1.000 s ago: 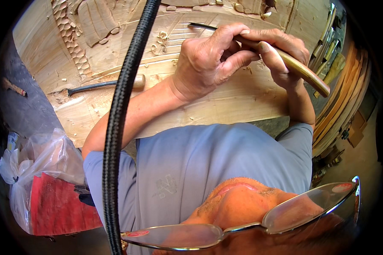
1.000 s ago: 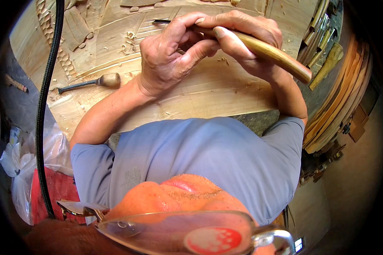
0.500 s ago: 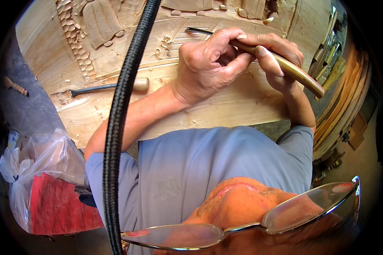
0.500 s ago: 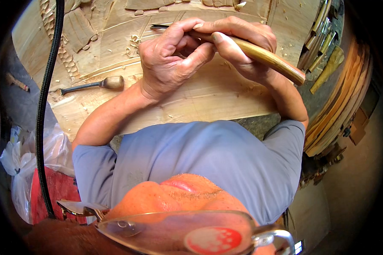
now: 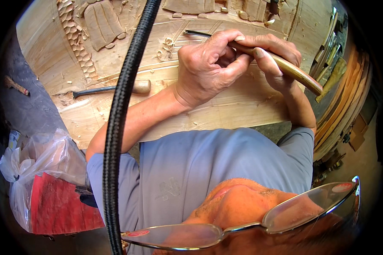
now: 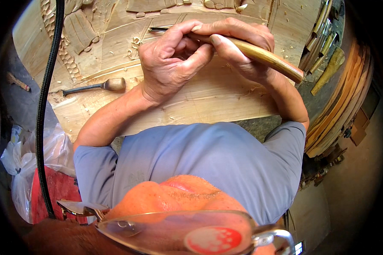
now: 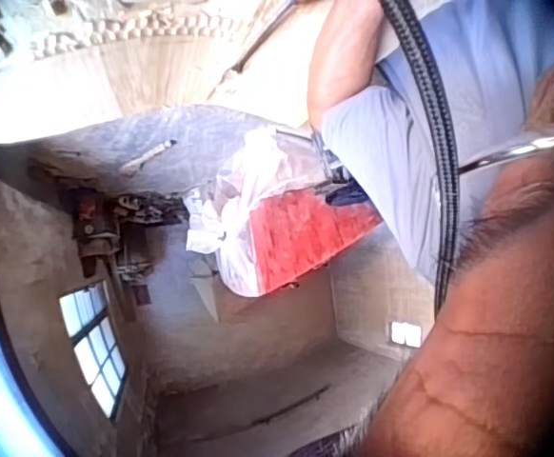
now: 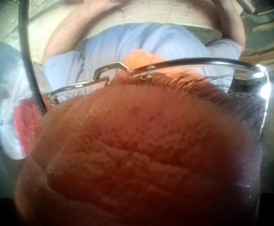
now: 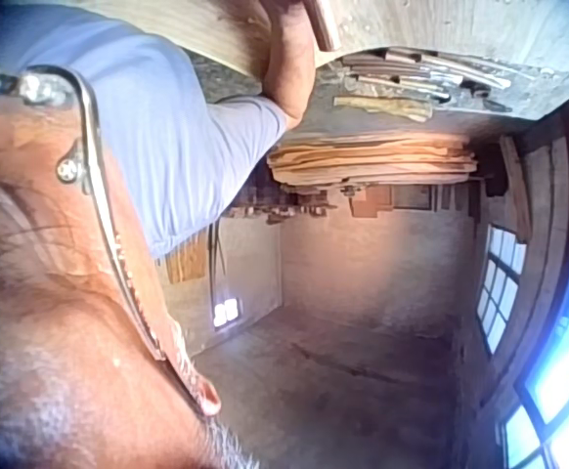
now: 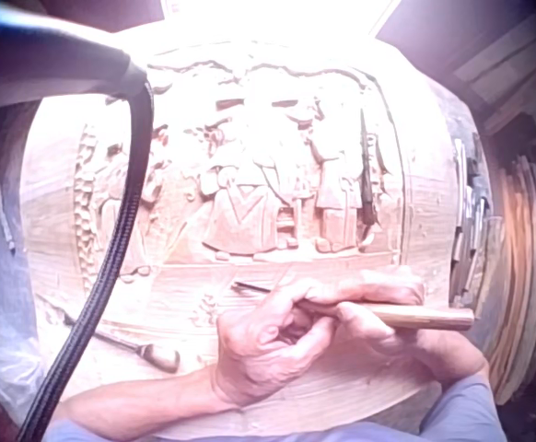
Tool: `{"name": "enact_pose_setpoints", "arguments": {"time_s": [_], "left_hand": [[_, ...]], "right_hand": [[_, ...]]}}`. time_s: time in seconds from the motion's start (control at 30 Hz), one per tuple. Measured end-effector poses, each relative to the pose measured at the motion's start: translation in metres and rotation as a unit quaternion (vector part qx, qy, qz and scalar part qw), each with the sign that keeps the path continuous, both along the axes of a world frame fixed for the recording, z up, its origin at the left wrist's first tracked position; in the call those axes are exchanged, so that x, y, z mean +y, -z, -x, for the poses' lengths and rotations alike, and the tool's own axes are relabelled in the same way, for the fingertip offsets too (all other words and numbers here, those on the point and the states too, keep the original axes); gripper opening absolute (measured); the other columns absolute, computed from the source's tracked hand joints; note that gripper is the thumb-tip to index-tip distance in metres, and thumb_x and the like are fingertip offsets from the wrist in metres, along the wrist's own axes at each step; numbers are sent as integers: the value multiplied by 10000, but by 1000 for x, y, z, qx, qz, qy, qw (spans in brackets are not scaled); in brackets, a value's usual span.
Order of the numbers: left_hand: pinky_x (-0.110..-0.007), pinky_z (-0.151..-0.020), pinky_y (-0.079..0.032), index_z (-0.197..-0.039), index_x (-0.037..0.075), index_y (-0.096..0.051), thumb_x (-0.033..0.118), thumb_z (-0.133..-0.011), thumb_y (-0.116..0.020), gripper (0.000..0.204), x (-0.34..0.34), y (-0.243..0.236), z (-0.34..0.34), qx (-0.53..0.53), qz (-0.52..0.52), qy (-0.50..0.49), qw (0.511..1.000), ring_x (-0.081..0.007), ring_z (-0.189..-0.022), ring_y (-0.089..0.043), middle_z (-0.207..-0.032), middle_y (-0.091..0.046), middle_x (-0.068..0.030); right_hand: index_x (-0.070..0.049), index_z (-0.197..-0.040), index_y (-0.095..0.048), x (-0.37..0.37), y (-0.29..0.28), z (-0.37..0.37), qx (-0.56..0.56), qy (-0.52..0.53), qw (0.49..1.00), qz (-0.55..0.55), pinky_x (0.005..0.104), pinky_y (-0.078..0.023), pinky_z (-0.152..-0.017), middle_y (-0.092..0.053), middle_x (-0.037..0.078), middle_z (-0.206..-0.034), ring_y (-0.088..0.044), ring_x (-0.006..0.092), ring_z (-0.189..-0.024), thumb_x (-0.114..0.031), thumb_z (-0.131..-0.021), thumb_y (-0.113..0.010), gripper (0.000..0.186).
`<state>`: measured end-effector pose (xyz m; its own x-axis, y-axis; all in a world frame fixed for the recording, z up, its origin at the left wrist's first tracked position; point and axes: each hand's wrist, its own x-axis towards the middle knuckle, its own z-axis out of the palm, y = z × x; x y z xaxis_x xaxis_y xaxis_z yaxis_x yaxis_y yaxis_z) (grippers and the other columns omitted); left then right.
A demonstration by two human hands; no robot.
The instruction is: The person carves intricate designs into a large wooden board. Using a chisel and mallet, they remove wood shavings to create detailed relief figures and decorative patterns.
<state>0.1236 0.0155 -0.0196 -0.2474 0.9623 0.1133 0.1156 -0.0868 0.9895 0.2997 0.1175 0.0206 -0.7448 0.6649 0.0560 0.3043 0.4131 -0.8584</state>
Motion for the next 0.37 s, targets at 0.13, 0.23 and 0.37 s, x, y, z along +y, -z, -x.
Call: {"name": "enact_pose_setpoints", "arguments": {"time_s": [0.13,0.23,0.37], "left_hand": [[-258,-579,-595,-1167,61,-740,39,-830,-865,360,3,-3,6,49,-22,10,999,-108,-630,-757,-731,-763,-38],[-256,-602,-596,-1179,56,-741,34,-838,-865,364,2,-4,7,56,-12,9,998,-109,-650,-755,-757,-769,-32],[-267,-734,-605,-1211,41,-763,27,-878,-863,347,-6,-6,2,-47,94,20,994,-153,-814,-769,-926,-795,-7]], "right_hand": [[-2,-1130,-800,-1,-3,-2,-22,0,999,36,325,-632,-721,-824,101,-970,-802,198,-823,-76,-967,-660,227],[-9,-1151,-802,0,-2,-2,-31,1,998,50,326,-638,-751,-833,112,-1011,-811,201,-860,-65,-970,-652,242],[-20,-1180,-802,4,1,-2,5,-21,999,23,317,-640,-783,-840,119,-1037,-816,203,-890,-74,-976,-658,255]]}}
